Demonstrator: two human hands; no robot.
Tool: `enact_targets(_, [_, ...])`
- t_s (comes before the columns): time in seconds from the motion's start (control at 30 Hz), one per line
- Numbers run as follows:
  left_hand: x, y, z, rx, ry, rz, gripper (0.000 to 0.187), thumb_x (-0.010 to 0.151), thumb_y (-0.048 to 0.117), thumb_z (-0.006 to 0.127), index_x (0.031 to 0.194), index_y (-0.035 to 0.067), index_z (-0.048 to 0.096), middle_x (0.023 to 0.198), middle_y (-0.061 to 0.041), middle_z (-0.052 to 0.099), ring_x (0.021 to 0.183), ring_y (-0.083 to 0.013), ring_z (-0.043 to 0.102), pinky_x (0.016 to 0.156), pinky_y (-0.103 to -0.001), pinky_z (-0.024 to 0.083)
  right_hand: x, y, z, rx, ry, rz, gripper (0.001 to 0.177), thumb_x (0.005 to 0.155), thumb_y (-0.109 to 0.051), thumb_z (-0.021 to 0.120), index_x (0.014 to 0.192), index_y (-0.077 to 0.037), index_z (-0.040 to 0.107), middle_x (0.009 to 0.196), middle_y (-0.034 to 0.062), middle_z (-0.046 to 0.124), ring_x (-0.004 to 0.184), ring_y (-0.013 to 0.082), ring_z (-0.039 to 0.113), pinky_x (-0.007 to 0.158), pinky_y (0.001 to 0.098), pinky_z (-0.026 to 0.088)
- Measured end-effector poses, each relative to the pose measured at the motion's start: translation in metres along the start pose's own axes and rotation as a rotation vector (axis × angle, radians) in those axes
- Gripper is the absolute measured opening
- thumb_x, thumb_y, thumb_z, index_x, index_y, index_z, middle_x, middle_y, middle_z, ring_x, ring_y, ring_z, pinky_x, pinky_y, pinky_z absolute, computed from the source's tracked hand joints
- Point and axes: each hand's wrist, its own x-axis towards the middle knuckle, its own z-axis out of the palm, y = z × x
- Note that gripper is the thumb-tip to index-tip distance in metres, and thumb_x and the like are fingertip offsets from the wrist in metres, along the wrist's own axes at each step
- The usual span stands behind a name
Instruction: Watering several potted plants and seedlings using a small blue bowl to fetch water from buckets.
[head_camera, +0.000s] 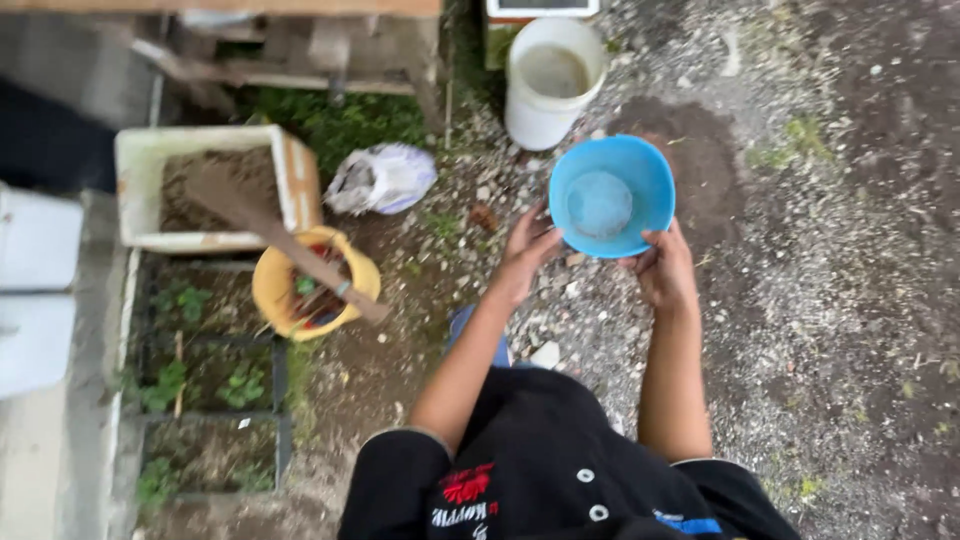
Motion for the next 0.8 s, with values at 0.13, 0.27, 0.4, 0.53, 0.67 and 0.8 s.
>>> enact_targets(0.13, [0.040, 0.009, -0.008, 0.217, 0.114, -0.086, 0.071, 0.094, 0.023, 0.071, 0.157, 0.015, 0.041, 0.144, -0.009, 0.058, 0.124, -0.0205, 0.060, 0.098, -0.035, 0.052, 0.040, -0.012, -0.012, 0.158, 0.227, -0.012, 0.050, 0.092, -0.004, 0.052, 0.139, -0.006, 0.038, 0.124, 0.0195, 0.061, 0.082, 0.0359, 0.073, 0.059, 0.0360, 0.066])
enact_targets(0.27, [0.106, 0.020, -0.023, 0.139, 0.245, -0.082, 0.066, 0.097, 0.028, 0.067, 0.156, 0.016, 0.040, 0.148, -0.010, 0.057, 0.128, -0.0199, 0.061, 0.100, -0.035, 0.051, 0.115, -0.009, -0.053, 0.152, 0.338, -0.067, 0.051, 0.097, -0.001, 0.050, 0.144, -0.004, 0.032, 0.133, 0.0246, 0.056, 0.095, 0.0387, 0.073, 0.065, 0.0362, 0.066])
enact_targets(0.4, [0.213, 0.021, -0.033, 0.053, 0.277, -0.040, 0.064, 0.098, 0.025, 0.066, 0.155, 0.013, 0.043, 0.144, -0.013, 0.058, 0.118, -0.0234, 0.058, 0.091, -0.038, 0.048, 0.206, -0.031, -0.066, 0.124, 0.289, -0.103, 0.050, 0.102, -0.007, 0.048, 0.150, -0.011, 0.033, 0.128, 0.0187, 0.053, 0.094, 0.0338, 0.071, 0.063, 0.0383, 0.067])
enact_targets(0.53, [0.263, 0.046, -0.018, 0.058, 0.249, 0.013, 0.057, 0.102, 0.026, 0.058, 0.155, 0.013, 0.042, 0.143, -0.008, 0.061, 0.122, -0.0166, 0.063, 0.097, -0.031, 0.051, 0.293, -0.051, -0.049, -0.095, 0.357, -0.034, 0.057, 0.096, -0.003, 0.049, 0.148, -0.015, 0.027, 0.131, 0.0198, 0.055, 0.087, 0.0346, 0.074, 0.063, 0.0396, 0.067])
enact_targets(0.67, [0.286, 0.066, -0.012, 0.075, 0.297, 0.053, 0.056, 0.104, 0.024, 0.059, 0.156, 0.010, 0.044, 0.144, -0.009, 0.062, 0.121, -0.0144, 0.064, 0.098, -0.028, 0.051, 0.386, -0.026, -0.052, -0.056, 0.311, -0.003, 0.060, 0.099, -0.008, 0.054, 0.148, -0.019, 0.022, 0.132, 0.0214, 0.057, 0.082, 0.0313, 0.074, 0.059, 0.0353, 0.067])
enact_targets(0.8, [0.296, 0.065, -0.034, 0.044, 0.453, 0.086, 0.058, 0.102, 0.025, 0.060, 0.155, 0.009, 0.045, 0.142, -0.010, 0.063, 0.120, -0.0161, 0.064, 0.095, -0.030, 0.050, 0.479, 0.015, -0.047, -0.235, 0.275, 0.104, 0.067, 0.097, -0.007, 0.062, 0.149, -0.018, 0.022, 0.126, 0.0289, 0.056, 0.078, 0.0334, 0.066, 0.055, 0.0338, 0.061])
